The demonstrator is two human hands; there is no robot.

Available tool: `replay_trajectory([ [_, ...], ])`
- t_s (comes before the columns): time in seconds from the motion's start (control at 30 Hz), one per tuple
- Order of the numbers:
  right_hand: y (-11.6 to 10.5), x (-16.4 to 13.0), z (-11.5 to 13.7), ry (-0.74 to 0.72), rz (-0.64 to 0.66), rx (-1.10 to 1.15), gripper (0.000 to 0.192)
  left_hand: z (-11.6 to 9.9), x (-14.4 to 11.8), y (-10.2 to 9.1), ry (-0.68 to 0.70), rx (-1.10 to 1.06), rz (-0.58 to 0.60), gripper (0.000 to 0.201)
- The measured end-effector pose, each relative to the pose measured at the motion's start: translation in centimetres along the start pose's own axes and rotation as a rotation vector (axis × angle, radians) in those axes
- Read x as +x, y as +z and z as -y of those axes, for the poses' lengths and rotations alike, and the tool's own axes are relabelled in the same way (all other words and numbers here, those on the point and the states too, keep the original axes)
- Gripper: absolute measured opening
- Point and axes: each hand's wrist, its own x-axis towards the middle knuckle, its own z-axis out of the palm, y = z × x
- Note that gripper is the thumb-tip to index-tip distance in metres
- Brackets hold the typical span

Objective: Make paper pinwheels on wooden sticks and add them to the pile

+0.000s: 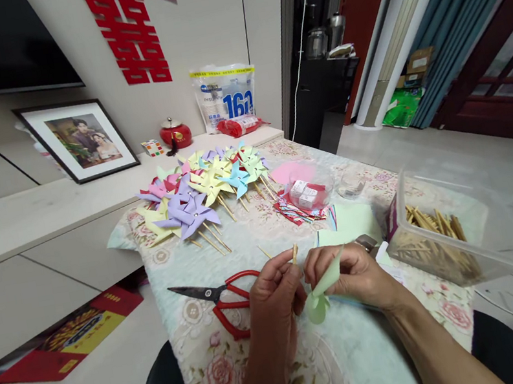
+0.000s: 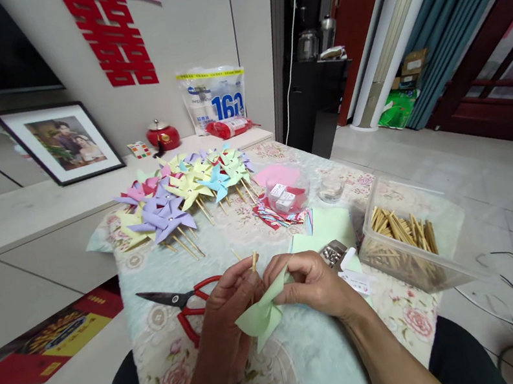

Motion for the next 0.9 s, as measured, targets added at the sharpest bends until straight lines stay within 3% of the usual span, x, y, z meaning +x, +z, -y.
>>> replay_trajectory([
  [0.13, 0.1, 0.0, -0.1, 0.037, 0.017, 0.01, 0.009, 0.2, 0.2, 0.0, -0.026, -0.025, -0.035, 0.046],
  [0.27, 0.1, -0.1, -0.3, 0.055, 0.029, 0.025, 0.011, 0.3, 0.9, -0.2, 0.0, -0.034, -0.146, 0.049],
  [0.4, 0.1, -0.1, -0.4, 0.043, 0.058, 0.06, 0.01, 0.6, 2.0, -0.7, 0.005, 0.03, -0.148, 0.048],
  [0.53, -0.2, -0.3, -0.5, 0.052, 0.073, 0.134, 0.01, 1.6, 2.9, -0.8, 0.077, 0.108, -0.22, 0.046],
  [0.63, -0.3, -0.5, -0.6, 0.107, 0.112, 0.219, 0.013, 1.7, 3.2, -1.3, 0.192, 0.298, -0.237, 0.048],
  [0.77, 0.0, -0.3, -1.3, 0.287, 0.077, 0.224, 0.019, -1.9, 2.9, -1.6, 0.373, 0.56, -0.3, 0.047],
  [0.83, 0.5, 0.0, -2.0, 0.352, -0.015, 0.215, 0.021, -5.1, 2.3, -0.4, 0.432, 0.552, -0.287, 0.044],
  [0.9, 1.0, 0.5, -3.0, 0.364, -0.109, 0.223, 0.023, -7.9, 1.2, 2.1, 0.556, 0.567, -0.244, 0.036],
])
